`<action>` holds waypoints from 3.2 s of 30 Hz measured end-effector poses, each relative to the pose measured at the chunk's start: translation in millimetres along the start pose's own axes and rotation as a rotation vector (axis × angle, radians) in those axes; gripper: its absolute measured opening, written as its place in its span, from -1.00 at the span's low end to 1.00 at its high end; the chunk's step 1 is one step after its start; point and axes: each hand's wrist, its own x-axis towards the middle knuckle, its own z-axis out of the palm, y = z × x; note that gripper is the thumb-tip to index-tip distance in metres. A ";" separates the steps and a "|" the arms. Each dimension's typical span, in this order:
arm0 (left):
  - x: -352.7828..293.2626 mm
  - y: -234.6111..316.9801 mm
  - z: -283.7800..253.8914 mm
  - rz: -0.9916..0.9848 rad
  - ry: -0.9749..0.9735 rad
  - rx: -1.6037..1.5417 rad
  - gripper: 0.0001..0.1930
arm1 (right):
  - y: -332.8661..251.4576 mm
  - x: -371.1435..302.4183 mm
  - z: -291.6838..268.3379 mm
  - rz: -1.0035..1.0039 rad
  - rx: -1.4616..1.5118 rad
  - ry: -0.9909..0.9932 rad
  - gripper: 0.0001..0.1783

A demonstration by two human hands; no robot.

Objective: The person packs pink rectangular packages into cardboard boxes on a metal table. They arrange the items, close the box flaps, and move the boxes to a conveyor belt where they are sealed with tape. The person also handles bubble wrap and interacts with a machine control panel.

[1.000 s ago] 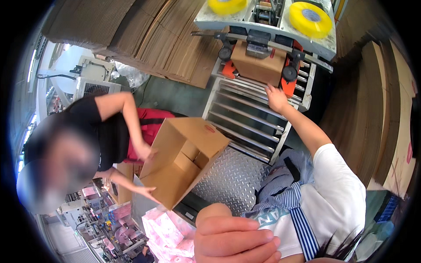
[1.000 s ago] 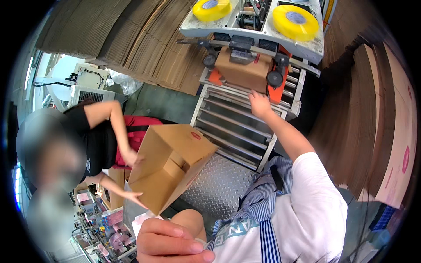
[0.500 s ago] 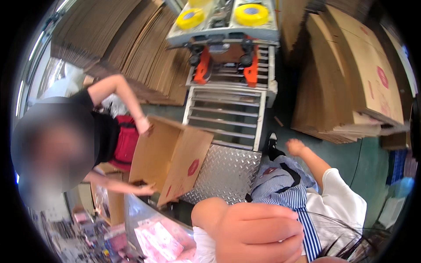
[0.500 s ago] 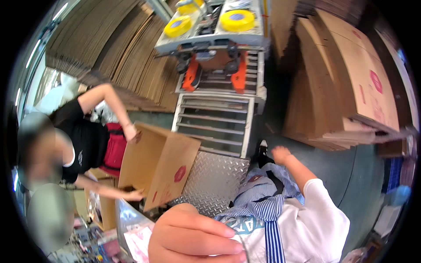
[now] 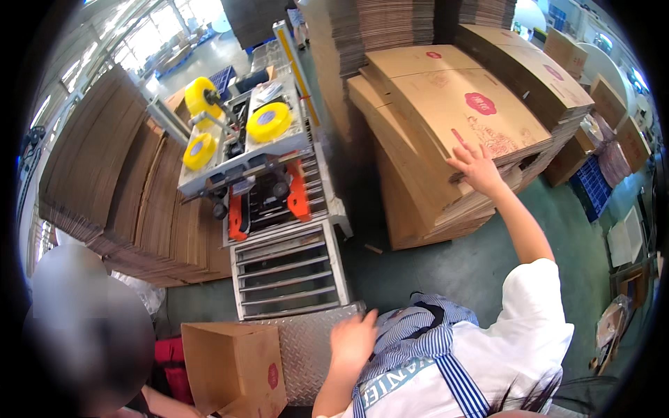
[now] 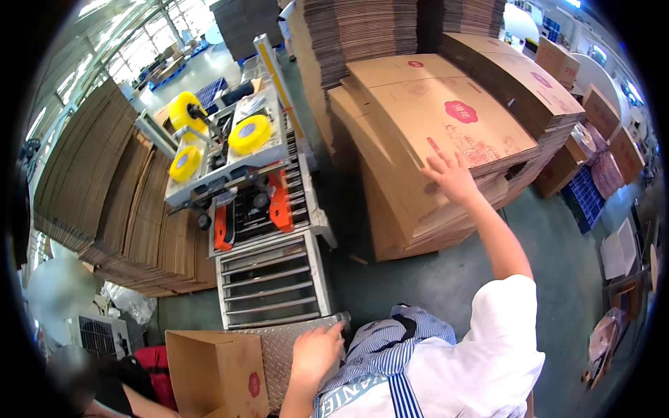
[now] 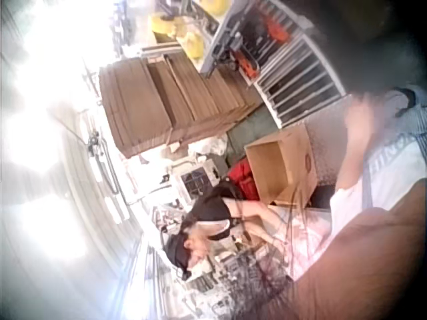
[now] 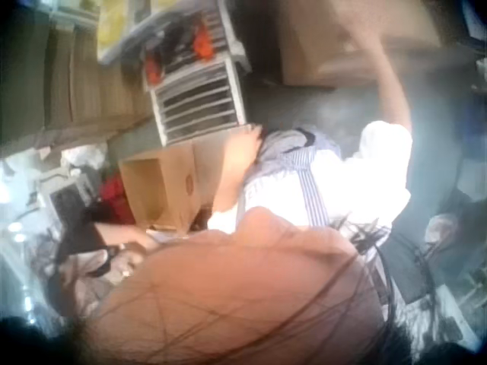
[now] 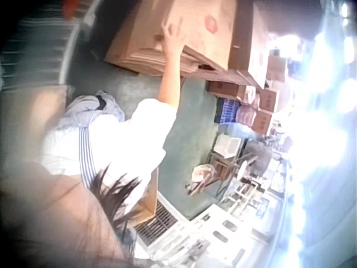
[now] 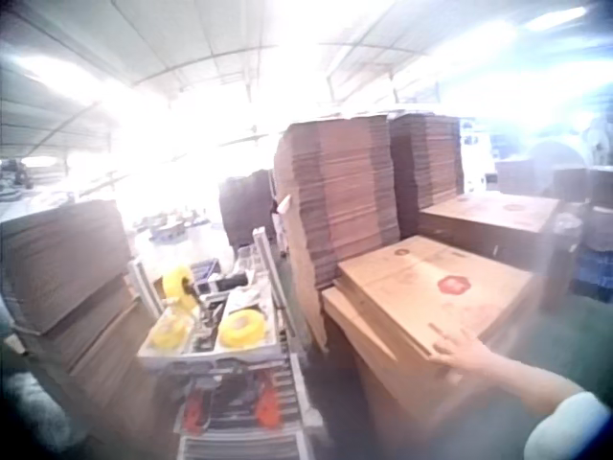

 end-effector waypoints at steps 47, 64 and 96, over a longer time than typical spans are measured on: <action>-216.2 -21.1 160.7 -1.448 1.066 0.125 -0.88 | -455.4 -45.0 -91.3 -1.273 0.894 0.197 -0.17; -335.2 -101.6 148.2 -1.719 0.400 -0.460 -0.64 | -388.5 1.0 -107.9 -1.325 1.092 -0.113 -0.80; -196.7 -63.8 257.3 -1.053 0.710 0.307 -0.55 | -535.4 27.1 -65.4 -1.524 0.943 0.188 -0.79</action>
